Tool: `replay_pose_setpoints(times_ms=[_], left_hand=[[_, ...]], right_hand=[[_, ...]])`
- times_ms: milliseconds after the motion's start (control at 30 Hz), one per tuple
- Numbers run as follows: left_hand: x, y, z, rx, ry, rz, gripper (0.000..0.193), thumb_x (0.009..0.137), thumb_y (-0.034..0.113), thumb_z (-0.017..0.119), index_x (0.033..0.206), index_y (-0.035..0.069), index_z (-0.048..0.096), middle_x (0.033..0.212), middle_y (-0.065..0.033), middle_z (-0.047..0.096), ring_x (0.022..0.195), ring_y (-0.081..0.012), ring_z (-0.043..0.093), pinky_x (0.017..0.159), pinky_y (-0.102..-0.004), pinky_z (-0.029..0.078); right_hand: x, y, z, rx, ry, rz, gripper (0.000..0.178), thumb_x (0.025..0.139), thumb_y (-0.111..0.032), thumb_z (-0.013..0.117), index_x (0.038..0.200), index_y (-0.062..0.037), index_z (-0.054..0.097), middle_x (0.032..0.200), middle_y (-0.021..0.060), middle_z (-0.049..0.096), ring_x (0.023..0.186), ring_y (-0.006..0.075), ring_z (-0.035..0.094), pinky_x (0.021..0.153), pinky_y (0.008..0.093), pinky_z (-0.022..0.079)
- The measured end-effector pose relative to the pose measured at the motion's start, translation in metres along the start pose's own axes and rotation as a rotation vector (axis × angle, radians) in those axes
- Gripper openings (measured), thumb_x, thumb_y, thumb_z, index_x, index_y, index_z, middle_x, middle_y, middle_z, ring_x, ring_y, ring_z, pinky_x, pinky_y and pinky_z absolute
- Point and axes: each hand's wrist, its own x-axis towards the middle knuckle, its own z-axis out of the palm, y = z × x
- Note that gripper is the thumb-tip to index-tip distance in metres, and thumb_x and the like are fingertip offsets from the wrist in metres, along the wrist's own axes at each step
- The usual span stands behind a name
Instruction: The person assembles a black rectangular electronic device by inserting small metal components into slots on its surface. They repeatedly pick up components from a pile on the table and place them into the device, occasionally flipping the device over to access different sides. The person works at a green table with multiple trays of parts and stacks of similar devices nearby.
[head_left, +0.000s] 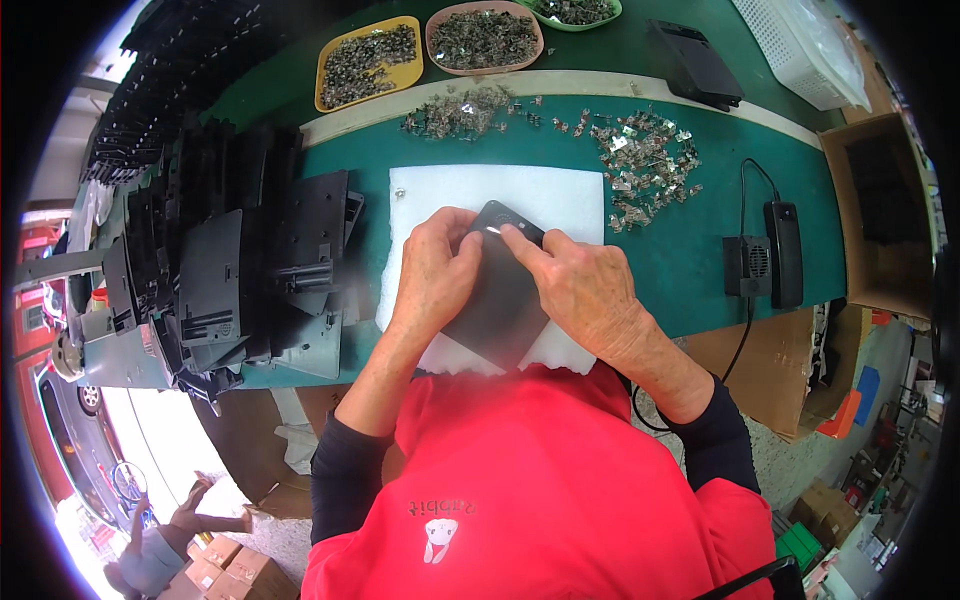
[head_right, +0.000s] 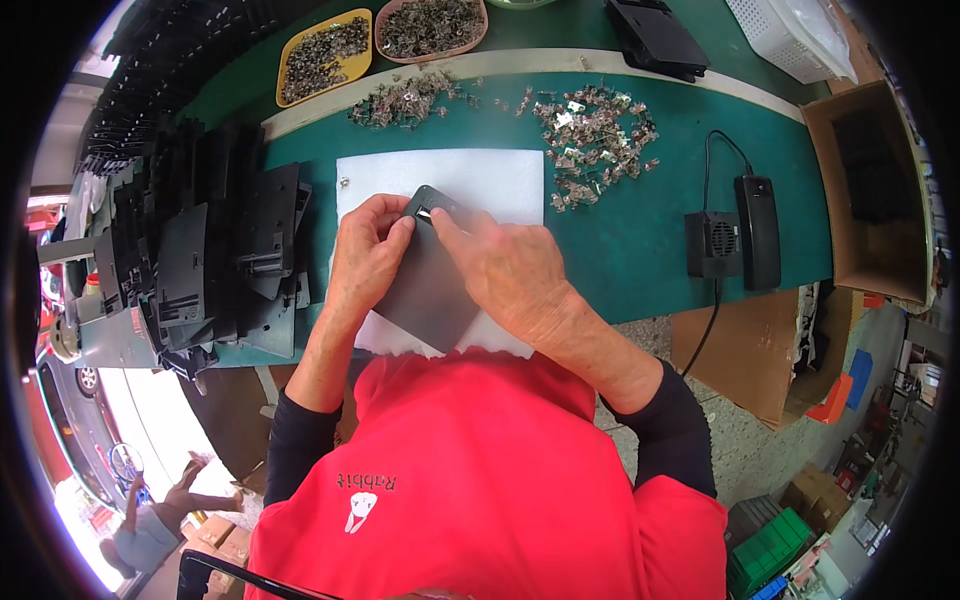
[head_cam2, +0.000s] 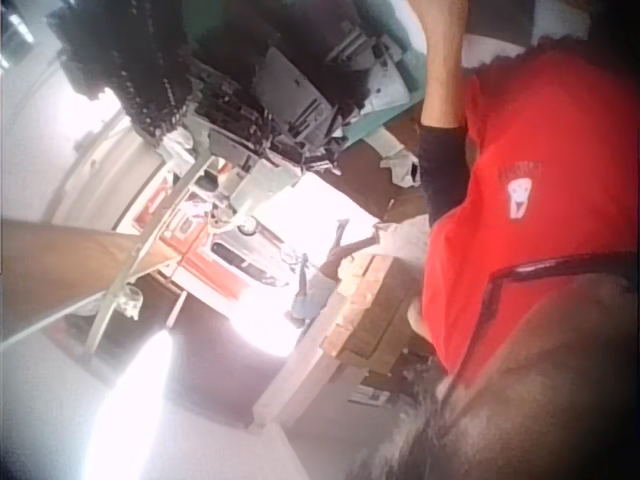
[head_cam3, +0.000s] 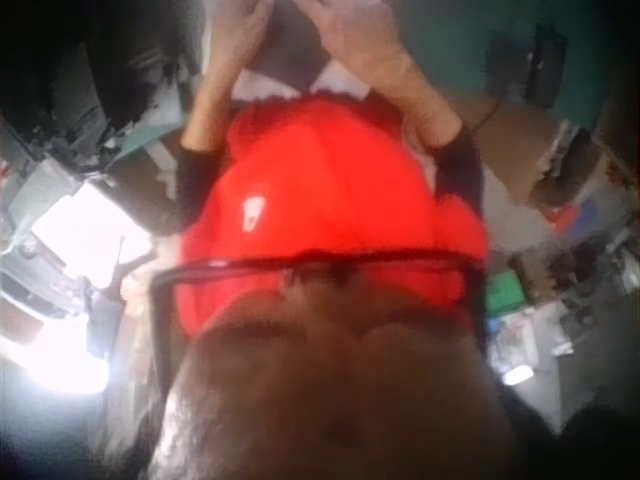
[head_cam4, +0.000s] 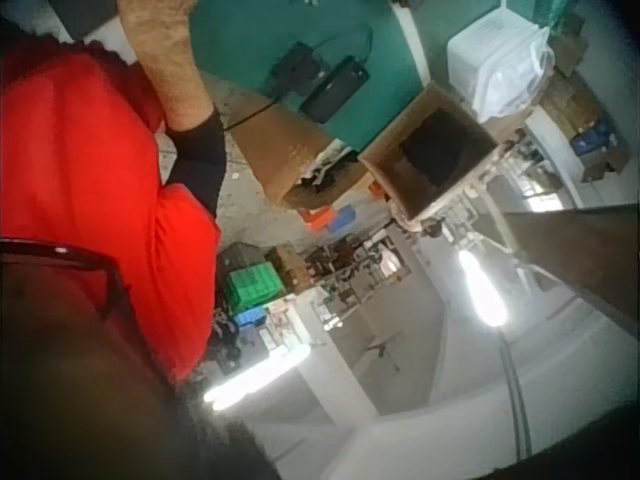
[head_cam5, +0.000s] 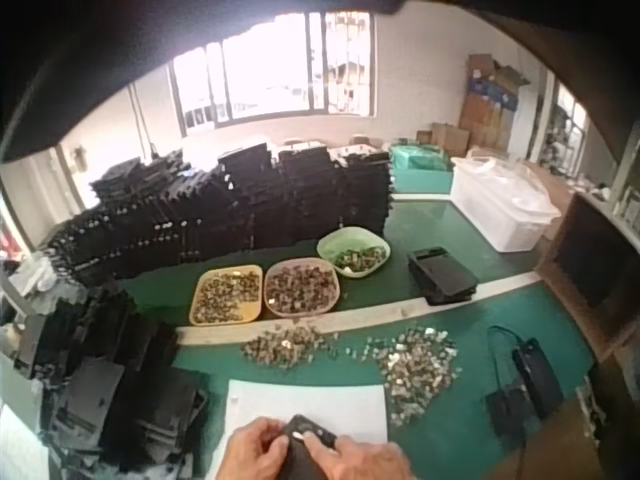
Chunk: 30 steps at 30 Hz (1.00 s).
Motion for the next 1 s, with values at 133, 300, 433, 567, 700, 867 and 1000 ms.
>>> replay_pose_setpoints(times_ms=[133,300,433,567,700,867,1000], left_hand=[[0.002,-0.002,0.003,0.016,0.01,0.004,0.021,0.093,0.006,0.055,0.109,-0.006,0.063,0.086,-0.008,0.07,0.075,-0.0089,0.061,0.069,-0.026,0.049],[0.002,-0.004,0.005,-0.039,0.023,-0.003,0.03,0.088,0.009,0.055,0.112,-0.007,0.064,0.093,-0.0224,0.071,0.086,-0.0294,0.07,0.08,-0.037,0.053],[0.002,-0.003,0.004,-0.056,0.001,-0.032,0.031,0.088,0.01,0.055,0.112,-0.007,0.065,0.092,-0.0223,0.071,0.086,-0.0294,0.07,0.08,-0.037,0.052],[0.002,-0.002,0.006,-0.075,0.012,-0.013,0.031,0.088,0.01,0.054,0.111,-0.007,0.065,0.09,-0.0216,0.071,0.083,-0.029,0.07,0.078,-0.0373,0.052],[0.002,-0.008,0.007,-0.071,0.029,0.007,0.031,0.088,0.009,0.053,0.111,-0.007,0.066,0.09,-0.0219,0.071,0.083,-0.0297,0.069,0.078,-0.0378,0.052],[0.004,-0.007,0.007,-0.075,0.001,-0.013,0.031,0.087,0.009,0.053,0.11,-0.007,0.066,0.089,-0.0231,0.071,0.083,-0.0319,0.069,0.079,-0.0385,0.052],[0.004,-0.012,0.009,-0.07,0.026,0.017,0.03,0.087,0.009,0.054,0.11,-0.006,0.066,0.09,-0.0234,0.071,0.083,-0.0332,0.07,0.079,-0.0392,0.052]], right_hand=[[0.001,-0.001,0.001,-0.016,-0.012,-0.001,0.048,0.078,-0.005,0.063,0.125,-0.0162,0.065,0.071,0.0039,0.057,0.056,0.0195,0.062,0.048,0.0327,0.05],[0.001,-0.001,0.001,-0.008,-0.026,-0.017,0.049,0.078,-0.004,0.062,0.126,-0.0141,0.064,0.072,0.0045,0.056,0.056,0.0196,0.062,0.048,0.0332,0.05],[0.0,-0.001,0.0,-0.001,-0.033,-0.016,0.05,0.078,-0.003,0.061,0.127,-0.0129,0.063,0.072,0.0046,0.056,0.057,0.0197,0.061,0.048,0.033,0.05],[0.001,-0.002,0.001,-0.035,-0.037,-0.013,0.051,0.078,-0.003,0.061,0.128,-0.0129,0.063,0.073,0.0045,0.055,0.056,0.0193,0.061,0.047,0.0329,0.049],[0.001,-0.001,0.003,-0.063,-0.046,-0.037,0.052,0.078,-0.003,0.061,0.129,-0.0131,0.062,0.073,0.0043,0.055,0.055,0.0187,0.061,0.047,0.0331,0.049],[0.001,0.0,0.002,-0.068,-0.045,-0.057,0.052,0.078,-0.003,0.061,0.13,-0.0131,0.061,0.073,0.0044,0.055,0.054,0.0186,0.061,0.046,0.0333,0.049],[0.0,0.0,0.003,-0.065,-0.031,-0.061,0.052,0.079,-0.003,0.06,0.13,-0.0129,0.061,0.073,0.0048,0.055,0.054,0.0188,0.061,0.046,0.0334,0.049]])
